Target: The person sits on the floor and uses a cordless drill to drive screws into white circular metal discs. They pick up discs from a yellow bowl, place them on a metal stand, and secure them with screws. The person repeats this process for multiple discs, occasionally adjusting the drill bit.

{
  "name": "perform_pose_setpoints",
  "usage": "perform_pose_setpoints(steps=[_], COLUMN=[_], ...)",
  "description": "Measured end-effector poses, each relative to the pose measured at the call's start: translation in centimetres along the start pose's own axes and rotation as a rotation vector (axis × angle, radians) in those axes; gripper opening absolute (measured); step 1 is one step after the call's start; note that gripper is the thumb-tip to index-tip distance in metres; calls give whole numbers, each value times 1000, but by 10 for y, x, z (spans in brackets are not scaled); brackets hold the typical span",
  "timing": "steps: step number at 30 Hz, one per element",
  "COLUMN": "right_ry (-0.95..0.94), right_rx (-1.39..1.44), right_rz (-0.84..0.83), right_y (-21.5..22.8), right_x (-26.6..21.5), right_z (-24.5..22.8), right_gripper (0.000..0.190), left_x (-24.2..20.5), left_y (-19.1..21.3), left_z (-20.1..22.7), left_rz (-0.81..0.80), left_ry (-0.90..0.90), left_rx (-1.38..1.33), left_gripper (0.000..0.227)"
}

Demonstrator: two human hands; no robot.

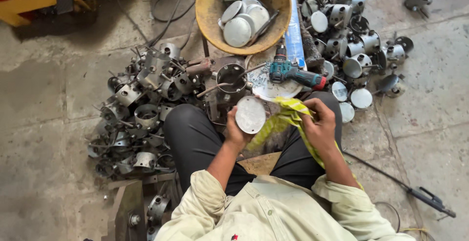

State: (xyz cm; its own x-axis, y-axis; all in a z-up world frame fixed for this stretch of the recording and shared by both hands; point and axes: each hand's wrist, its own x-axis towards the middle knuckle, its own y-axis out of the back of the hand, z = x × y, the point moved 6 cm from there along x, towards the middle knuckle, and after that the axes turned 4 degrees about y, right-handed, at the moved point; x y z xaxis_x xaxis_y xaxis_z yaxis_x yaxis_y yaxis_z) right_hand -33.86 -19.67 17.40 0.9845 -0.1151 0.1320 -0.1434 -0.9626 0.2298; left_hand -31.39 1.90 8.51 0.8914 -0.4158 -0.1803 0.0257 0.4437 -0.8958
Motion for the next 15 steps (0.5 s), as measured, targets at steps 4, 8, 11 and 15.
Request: perform_pose_setpoints(steps=[4, 8, 11, 15], right_ry=[404, 534, 458, 320], right_rx=[-322, -553, -677, -546], right_rz=[-77, -355, -328, -163], right_y=[-71, -92, -71, -84], right_x=[-18, -55, -47, -32], right_z=[-29, -27, -8, 8], right_gripper=[46, 62, 63, 66], left_x=[5, 5, 4, 5], left_y=[19, 14, 25, 21], left_z=[-42, -42, -54, -75], left_rz=[175, -64, 85, 209], left_ry=[137, 78, 172, 249], left_rx=[-13, -89, 23, -7], left_gripper=[75, 76, 73, 76])
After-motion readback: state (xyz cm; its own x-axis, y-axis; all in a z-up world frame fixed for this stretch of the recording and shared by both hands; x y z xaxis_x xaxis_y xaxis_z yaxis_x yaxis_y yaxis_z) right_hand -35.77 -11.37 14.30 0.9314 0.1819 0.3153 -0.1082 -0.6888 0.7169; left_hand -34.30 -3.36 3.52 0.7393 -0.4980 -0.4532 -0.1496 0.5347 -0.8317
